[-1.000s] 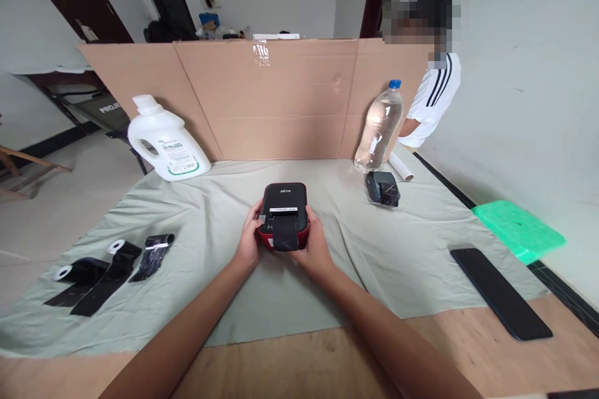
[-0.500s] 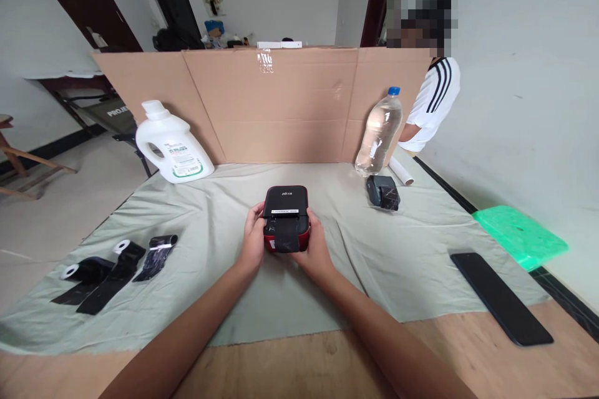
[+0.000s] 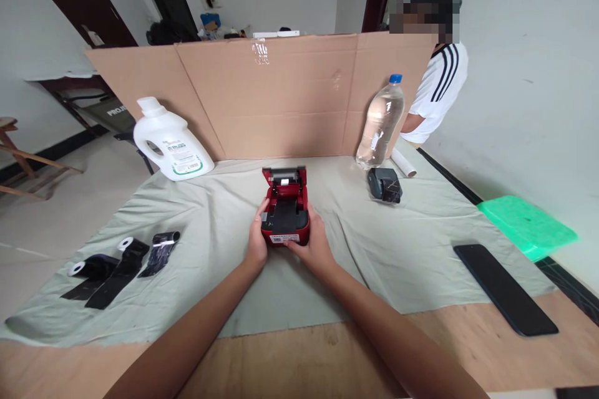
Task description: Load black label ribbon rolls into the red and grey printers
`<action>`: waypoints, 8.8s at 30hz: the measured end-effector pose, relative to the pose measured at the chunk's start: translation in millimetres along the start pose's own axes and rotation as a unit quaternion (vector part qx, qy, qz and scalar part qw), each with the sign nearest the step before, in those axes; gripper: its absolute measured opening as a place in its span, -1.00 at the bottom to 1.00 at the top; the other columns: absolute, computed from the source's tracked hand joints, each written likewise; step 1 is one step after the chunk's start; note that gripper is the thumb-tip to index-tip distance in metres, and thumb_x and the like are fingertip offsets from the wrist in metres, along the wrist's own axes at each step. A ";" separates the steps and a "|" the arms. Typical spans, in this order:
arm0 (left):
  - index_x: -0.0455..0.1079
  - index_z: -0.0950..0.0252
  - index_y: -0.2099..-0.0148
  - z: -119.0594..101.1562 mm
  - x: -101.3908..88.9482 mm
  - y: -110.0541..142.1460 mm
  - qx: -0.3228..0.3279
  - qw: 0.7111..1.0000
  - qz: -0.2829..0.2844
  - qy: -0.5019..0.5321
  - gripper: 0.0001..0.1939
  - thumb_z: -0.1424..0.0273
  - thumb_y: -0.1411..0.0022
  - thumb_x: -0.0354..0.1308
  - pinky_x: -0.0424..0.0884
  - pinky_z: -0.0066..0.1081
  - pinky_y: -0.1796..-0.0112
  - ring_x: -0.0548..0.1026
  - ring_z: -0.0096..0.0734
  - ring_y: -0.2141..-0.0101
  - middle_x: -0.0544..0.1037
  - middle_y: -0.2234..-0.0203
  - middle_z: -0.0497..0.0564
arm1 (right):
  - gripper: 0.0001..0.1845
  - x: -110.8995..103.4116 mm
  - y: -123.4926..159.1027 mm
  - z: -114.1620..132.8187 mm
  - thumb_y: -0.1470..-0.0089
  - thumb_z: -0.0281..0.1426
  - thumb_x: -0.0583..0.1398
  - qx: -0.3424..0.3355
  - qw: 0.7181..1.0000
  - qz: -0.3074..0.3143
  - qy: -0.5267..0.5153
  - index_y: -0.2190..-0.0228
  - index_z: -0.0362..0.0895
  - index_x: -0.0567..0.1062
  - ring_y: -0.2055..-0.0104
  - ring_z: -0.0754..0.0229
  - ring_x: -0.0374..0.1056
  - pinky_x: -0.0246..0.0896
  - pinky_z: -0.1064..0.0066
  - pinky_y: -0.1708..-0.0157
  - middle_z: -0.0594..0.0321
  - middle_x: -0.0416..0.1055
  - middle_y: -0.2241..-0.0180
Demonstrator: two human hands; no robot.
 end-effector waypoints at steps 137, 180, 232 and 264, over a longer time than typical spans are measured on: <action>0.37 0.06 -0.32 -121.3 20.0 -12.0 0.022 0.759 0.357 -0.545 -0.47 0.26 -0.33 0.20 0.48 -0.23 0.07 0.50 -0.04 -0.04 0.44 -0.05 0.12 | -0.61 20.4 -124.9 58.8 -0.15 -0.52 0.12 0.019 0.843 0.359 0.401 0.08 -0.02 0.63 -0.15 -0.22 0.24 0.08 0.09 0.04 0.03 0.58 0.07; 0.24 0.17 -0.35 -32.4 -18.1 -55.9 -0.319 0.925 0.183 -0.096 -0.33 0.27 -0.19 0.12 0.14 -0.49 0.52 0.34 -0.43 0.46 0.38 0.43 -0.07 | -0.27 -0.9 -62.8 -24.3 -0.16 -0.13 0.14 0.137 0.950 0.057 -0.276 -0.33 0.07 0.20 -0.46 0.02 0.04 0.00 0.09 -0.41 0.26 0.12 -0.42; 0.19 0.05 -0.36 -19.8 -20.5 -55.4 -0.357 0.911 0.203 -0.046 -0.23 0.24 -0.14 0.34 0.26 -0.51 0.47 0.43 -0.44 0.38 0.50 0.20 0.01 | -0.17 -2.4 -73.3 -8.0 0.06 -0.28 0.20 0.267 0.920 0.115 -0.264 -0.27 0.05 0.18 -0.36 -0.03 0.19 0.17 0.05 -0.30 0.22 0.25 -0.33; 0.22 0.05 -0.35 -20.7 -24.2 -56.4 -0.344 0.913 0.211 -0.063 -0.23 0.09 -0.14 0.34 0.17 -0.47 0.50 0.40 -0.42 0.38 0.47 0.26 -0.01 | -0.21 3.7 -65.2 -13.6 0.05 -0.25 0.29 0.252 0.889 0.075 -0.376 -0.24 0.16 0.30 -0.43 -0.06 0.07 -0.07 0.00 -0.43 0.41 0.20 -0.37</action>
Point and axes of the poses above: each hand's wrist, its own y-axis away from the middle knuckle, its own x-axis out of the palm, z = x × y, the point moved 5 cm from there along -y, towards the middle knuckle
